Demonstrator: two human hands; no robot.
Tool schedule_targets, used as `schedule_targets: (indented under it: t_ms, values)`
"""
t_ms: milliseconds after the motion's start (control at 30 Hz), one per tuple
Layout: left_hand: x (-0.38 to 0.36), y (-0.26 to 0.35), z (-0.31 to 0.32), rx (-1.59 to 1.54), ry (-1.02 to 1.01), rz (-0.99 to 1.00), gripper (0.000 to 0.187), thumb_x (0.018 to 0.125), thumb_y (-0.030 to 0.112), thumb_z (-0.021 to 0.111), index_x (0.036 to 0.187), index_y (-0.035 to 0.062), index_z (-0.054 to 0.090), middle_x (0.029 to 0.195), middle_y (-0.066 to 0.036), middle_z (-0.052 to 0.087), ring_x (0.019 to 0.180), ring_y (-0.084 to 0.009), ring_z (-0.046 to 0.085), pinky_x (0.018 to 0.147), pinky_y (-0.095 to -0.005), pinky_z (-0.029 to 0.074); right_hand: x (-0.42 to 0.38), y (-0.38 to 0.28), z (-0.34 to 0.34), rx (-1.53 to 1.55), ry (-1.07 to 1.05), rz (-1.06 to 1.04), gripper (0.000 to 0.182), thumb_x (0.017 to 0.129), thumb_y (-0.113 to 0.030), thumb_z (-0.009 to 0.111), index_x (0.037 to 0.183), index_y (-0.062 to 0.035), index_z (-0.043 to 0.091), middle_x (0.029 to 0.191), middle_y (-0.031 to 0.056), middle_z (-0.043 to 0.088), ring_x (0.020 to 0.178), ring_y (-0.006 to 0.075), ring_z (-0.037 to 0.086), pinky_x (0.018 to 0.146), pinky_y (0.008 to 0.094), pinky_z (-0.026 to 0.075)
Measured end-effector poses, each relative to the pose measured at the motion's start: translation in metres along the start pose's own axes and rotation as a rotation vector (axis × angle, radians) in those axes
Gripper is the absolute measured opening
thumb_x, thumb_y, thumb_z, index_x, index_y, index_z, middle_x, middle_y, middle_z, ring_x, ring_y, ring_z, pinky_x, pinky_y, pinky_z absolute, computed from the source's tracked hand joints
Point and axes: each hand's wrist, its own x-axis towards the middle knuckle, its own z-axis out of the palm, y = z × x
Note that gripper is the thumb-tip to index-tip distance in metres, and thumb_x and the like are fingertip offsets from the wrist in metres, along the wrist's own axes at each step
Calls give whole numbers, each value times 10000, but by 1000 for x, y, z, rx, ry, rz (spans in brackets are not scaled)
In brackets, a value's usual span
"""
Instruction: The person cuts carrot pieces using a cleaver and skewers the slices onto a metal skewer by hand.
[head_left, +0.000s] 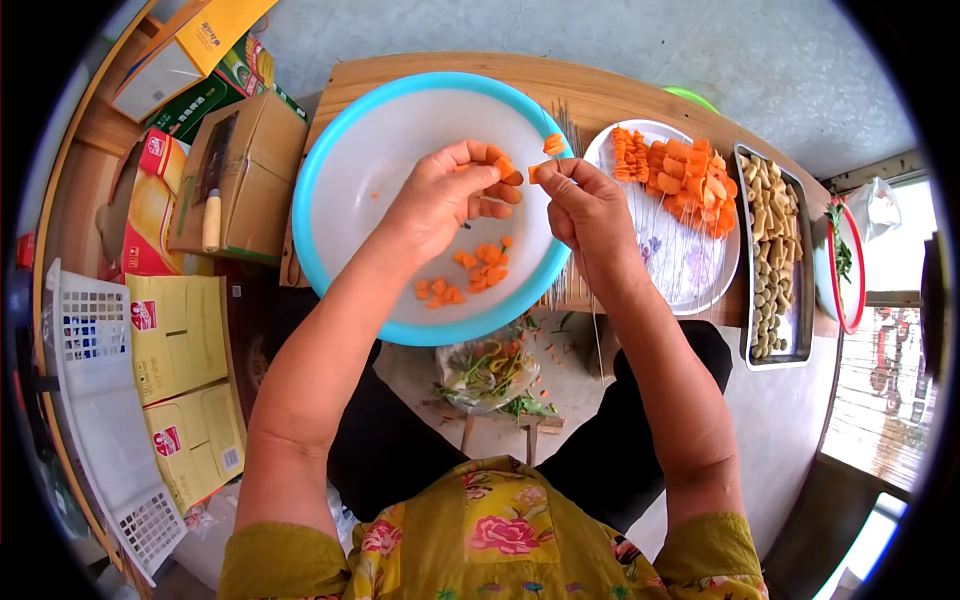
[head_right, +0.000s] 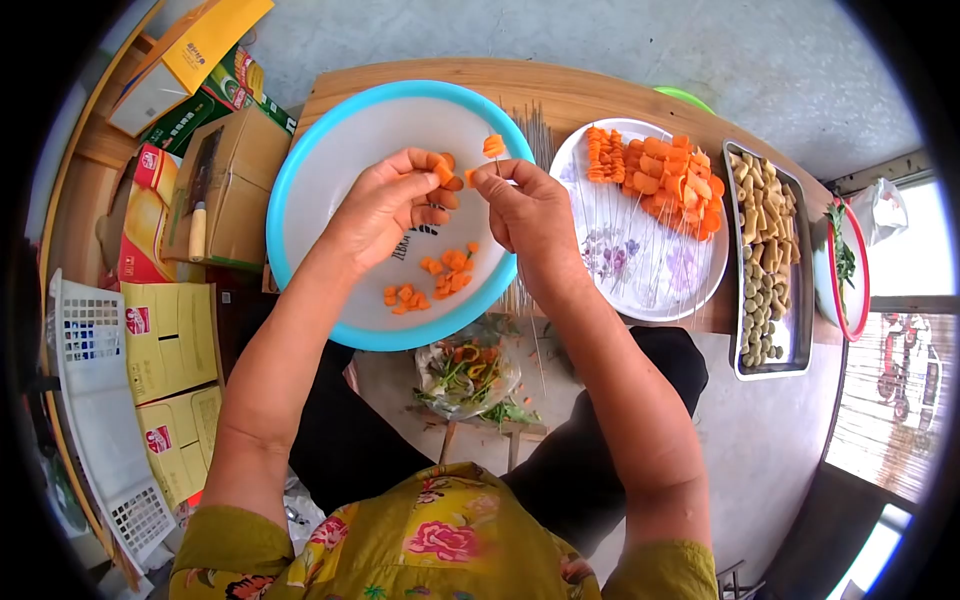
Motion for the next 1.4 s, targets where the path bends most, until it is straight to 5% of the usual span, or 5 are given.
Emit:
schedule_targets:
  t_ms: [400,600,833,1400]
  values:
    - [-3,-5,8,51,-22,-29,142,877,143,650,974,70,577,857,-9,603,760,-112,582,641,-252,451,-5,-3,11,-241,34,-113,151,915,-158,610,902,-7,622,566,-56,459,480,20,387,432,188,300]
    - [7,3,-8,-33,70,39,136,862,106,662,954,60,572,861,-22,627,747,-102,587,624,-230,462,-19,-19,12,-324,-75,-149,306,993,-228,424,998,-1,629,517,-49,384,454,35,325,450,212,264]
    - [11,11,-17,-74,189,135,155,840,60,671,955,56,568,882,-40,637,737,-110,593,615,-231,469,-31,-16,21,-260,-227,-24,276,985,-204,432,1032,-7,620,504,-69,362,426,27,280,427,204,221]
    - [9,13,-13,-71,204,189,136,842,41,657,938,57,562,908,-56,635,784,-130,616,661,-242,484,-29,-14,24,-288,-192,-10,279,984,-183,421,1023,2,627,495,-67,356,422,27,280,426,201,230]
